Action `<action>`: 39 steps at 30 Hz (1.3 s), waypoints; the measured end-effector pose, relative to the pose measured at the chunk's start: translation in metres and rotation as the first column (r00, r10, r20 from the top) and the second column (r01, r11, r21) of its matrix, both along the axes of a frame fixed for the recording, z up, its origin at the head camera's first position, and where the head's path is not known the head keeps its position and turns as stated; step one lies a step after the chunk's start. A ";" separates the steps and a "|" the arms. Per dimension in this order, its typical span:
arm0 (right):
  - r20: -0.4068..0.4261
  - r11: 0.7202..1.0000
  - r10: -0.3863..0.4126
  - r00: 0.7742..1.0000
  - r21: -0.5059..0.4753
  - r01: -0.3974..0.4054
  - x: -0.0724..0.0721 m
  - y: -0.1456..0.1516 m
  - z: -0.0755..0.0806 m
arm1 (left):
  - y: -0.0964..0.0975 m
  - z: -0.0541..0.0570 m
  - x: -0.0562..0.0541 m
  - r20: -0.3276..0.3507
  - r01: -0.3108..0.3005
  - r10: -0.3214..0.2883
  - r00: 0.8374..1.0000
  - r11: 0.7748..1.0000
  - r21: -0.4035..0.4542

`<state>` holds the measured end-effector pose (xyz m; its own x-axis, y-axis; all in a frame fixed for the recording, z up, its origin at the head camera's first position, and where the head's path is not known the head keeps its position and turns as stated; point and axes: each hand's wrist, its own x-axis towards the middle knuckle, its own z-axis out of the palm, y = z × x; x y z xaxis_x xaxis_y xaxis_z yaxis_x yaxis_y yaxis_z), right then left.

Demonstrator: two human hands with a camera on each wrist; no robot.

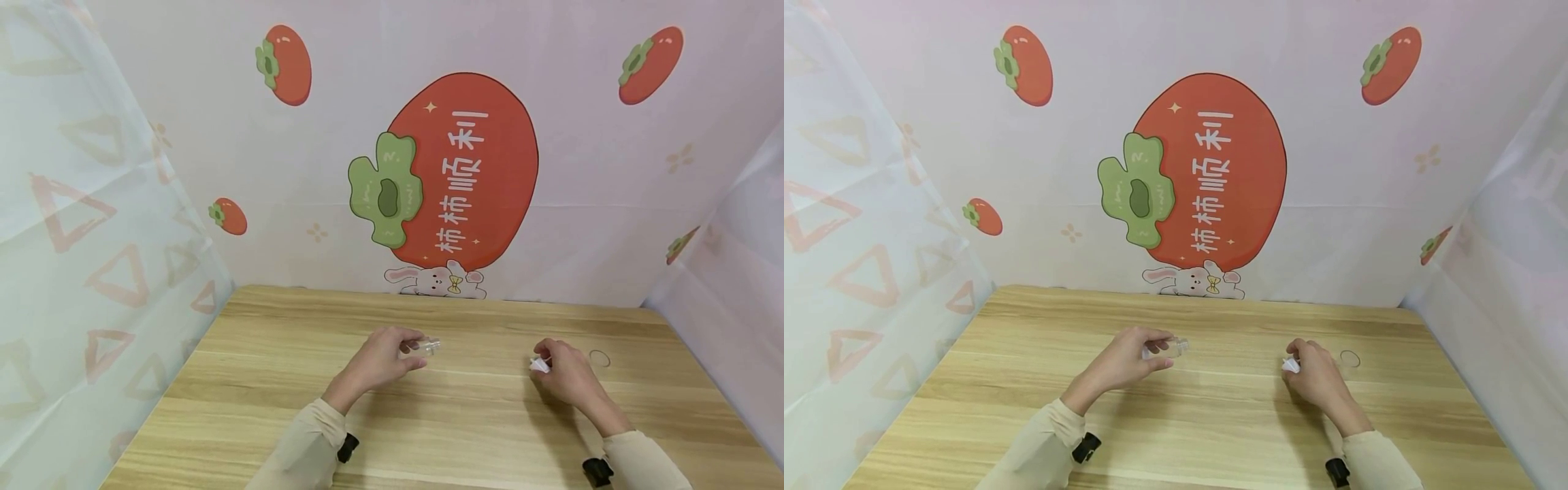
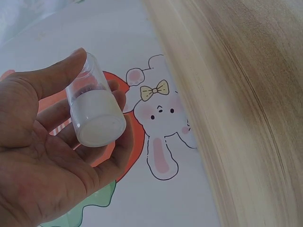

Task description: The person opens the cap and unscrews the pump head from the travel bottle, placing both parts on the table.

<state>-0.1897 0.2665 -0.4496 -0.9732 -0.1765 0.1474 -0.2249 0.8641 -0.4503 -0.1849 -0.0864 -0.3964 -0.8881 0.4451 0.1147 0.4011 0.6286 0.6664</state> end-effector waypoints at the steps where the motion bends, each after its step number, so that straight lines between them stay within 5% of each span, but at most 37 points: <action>1: 0.000 1.000 0.003 1.000 0.000 -0.003 0.000 0.000 0.000 | 0.000 0.000 0.000 -0.004 0.001 -0.001 1.000 1.000 0.000; 21: 0.004 1.000 0.016 1.000 0.006 -0.016 -0.001 -0.001 0.000 | -0.001 0.000 -0.001 -0.001 -0.006 0.006 1.000 1.000 -0.006; 39: -0.002 0.999 0.016 1.000 0.045 -0.016 0.004 -0.006 0.005 | -0.016 -0.008 -0.007 -0.009 -0.073 0.073 0.997 0.996 0.041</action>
<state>-0.1858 0.2604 -0.4442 -0.9698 -0.1990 0.1409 -0.2402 0.8798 -0.4103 -0.1920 -0.1028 -0.4047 -0.9168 0.3737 0.1409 0.3621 0.6289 0.6881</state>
